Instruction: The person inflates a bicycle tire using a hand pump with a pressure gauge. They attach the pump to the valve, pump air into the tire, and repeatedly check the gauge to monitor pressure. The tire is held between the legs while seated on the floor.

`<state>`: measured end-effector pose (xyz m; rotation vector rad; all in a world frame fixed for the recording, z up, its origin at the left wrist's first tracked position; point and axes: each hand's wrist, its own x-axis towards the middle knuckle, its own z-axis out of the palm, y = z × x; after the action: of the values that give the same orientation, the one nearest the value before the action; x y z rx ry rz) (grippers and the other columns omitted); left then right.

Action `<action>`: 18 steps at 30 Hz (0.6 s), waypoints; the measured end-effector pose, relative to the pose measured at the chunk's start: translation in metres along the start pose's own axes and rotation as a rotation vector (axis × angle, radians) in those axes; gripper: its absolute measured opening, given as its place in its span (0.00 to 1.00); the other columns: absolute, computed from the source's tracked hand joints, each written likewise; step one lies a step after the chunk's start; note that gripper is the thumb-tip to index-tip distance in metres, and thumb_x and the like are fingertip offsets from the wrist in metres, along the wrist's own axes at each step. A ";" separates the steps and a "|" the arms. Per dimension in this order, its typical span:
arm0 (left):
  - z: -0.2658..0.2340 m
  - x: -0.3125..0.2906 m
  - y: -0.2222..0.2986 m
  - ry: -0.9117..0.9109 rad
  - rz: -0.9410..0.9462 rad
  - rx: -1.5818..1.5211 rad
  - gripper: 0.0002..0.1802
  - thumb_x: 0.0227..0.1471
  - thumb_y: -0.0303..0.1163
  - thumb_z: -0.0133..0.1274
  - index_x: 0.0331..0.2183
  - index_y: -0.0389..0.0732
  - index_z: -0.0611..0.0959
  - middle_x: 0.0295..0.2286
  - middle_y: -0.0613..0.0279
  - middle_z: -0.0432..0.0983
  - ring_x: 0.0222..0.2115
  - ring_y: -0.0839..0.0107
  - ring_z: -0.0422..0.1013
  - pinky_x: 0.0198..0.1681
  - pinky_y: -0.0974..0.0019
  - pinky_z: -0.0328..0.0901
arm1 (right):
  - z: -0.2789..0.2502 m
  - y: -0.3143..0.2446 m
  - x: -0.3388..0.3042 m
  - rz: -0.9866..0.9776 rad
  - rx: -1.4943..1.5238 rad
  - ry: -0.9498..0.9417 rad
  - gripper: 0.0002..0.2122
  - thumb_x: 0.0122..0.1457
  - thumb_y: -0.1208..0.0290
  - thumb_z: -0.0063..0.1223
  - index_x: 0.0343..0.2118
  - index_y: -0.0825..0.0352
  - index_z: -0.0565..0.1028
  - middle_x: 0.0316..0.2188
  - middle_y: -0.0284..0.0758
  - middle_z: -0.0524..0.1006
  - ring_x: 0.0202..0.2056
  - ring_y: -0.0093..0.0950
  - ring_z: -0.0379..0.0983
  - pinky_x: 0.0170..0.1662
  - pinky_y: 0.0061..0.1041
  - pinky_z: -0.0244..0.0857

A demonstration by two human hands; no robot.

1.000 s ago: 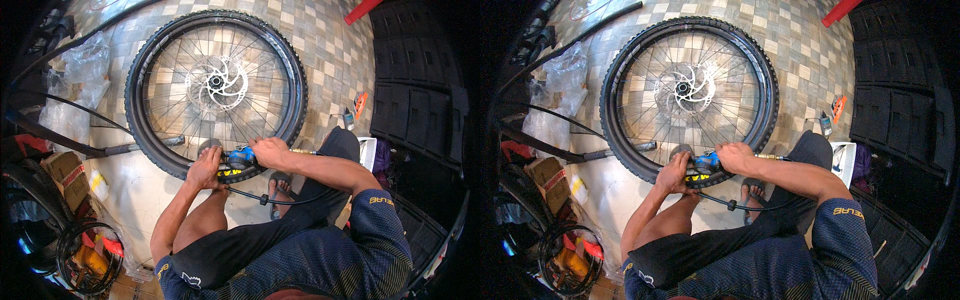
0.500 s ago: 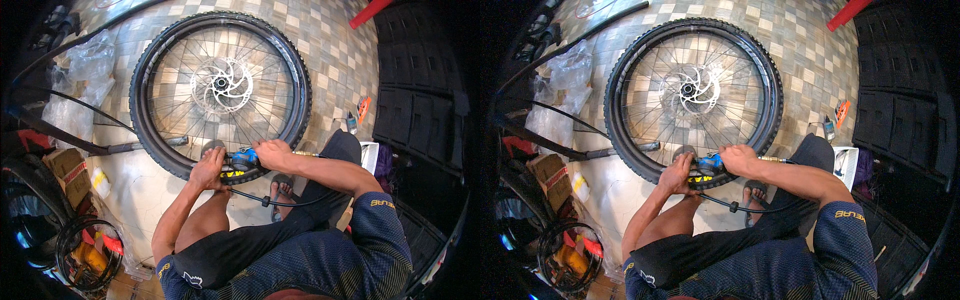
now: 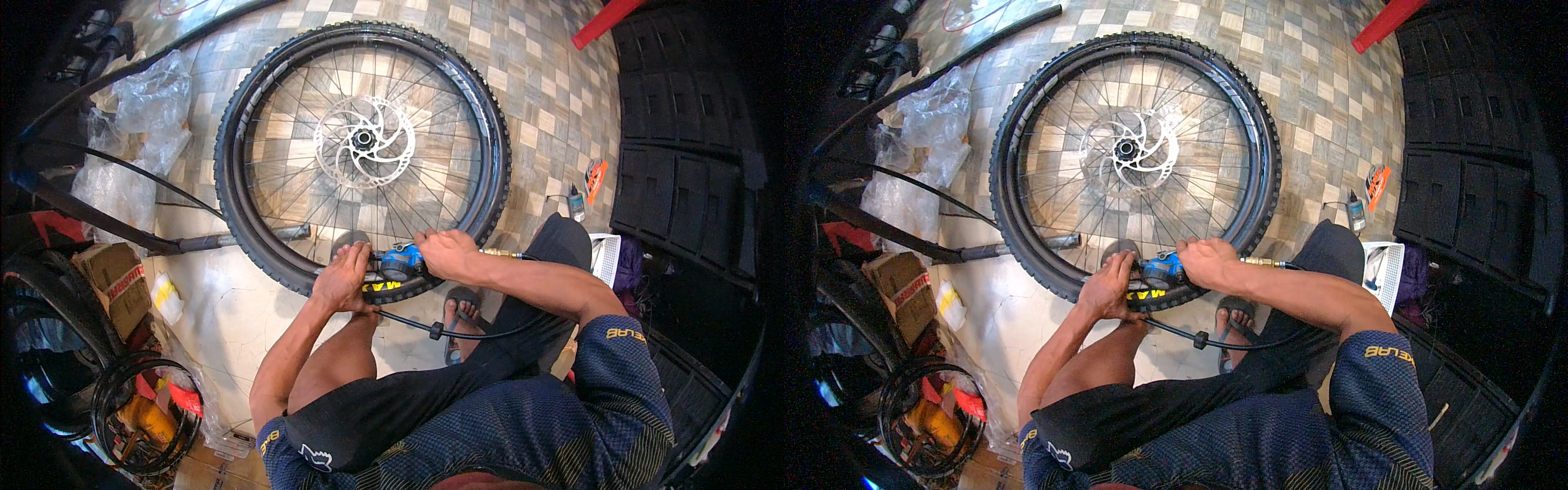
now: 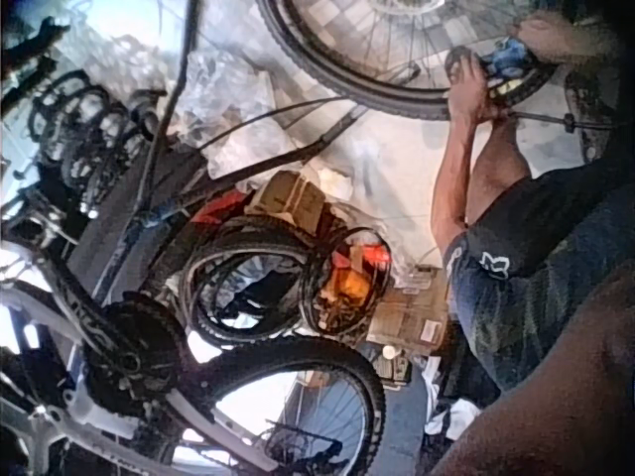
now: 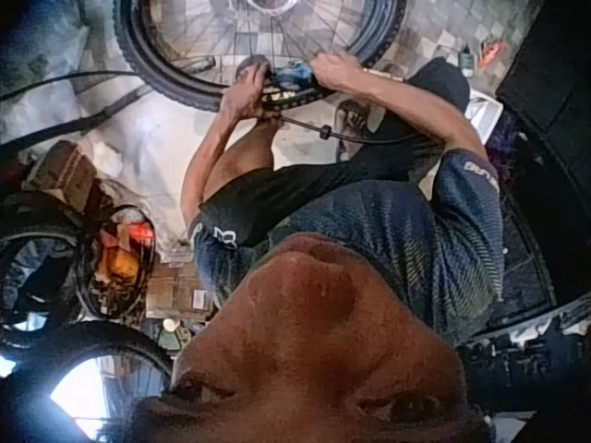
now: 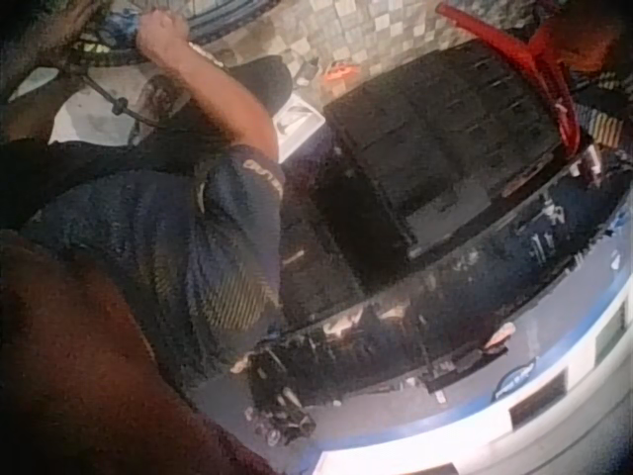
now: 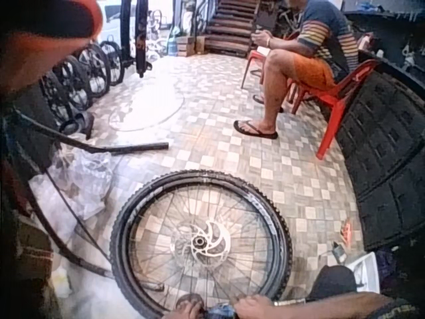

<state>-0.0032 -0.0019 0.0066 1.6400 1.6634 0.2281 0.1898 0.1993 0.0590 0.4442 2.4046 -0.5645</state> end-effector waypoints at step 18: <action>0.002 0.000 -0.001 0.054 0.031 -0.009 0.74 0.18 0.49 0.81 0.63 0.29 0.59 0.58 0.37 0.63 0.58 0.37 0.65 0.62 0.51 0.64 | 0.003 0.000 0.002 0.016 -0.008 -0.002 0.13 0.58 0.74 0.50 0.44 0.73 0.76 0.38 0.48 0.83 0.39 0.43 0.84 0.40 0.39 0.78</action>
<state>-0.0029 -0.0031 0.0046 1.6676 1.6751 0.2971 0.1902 0.1979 0.0554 0.4582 2.3985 -0.5476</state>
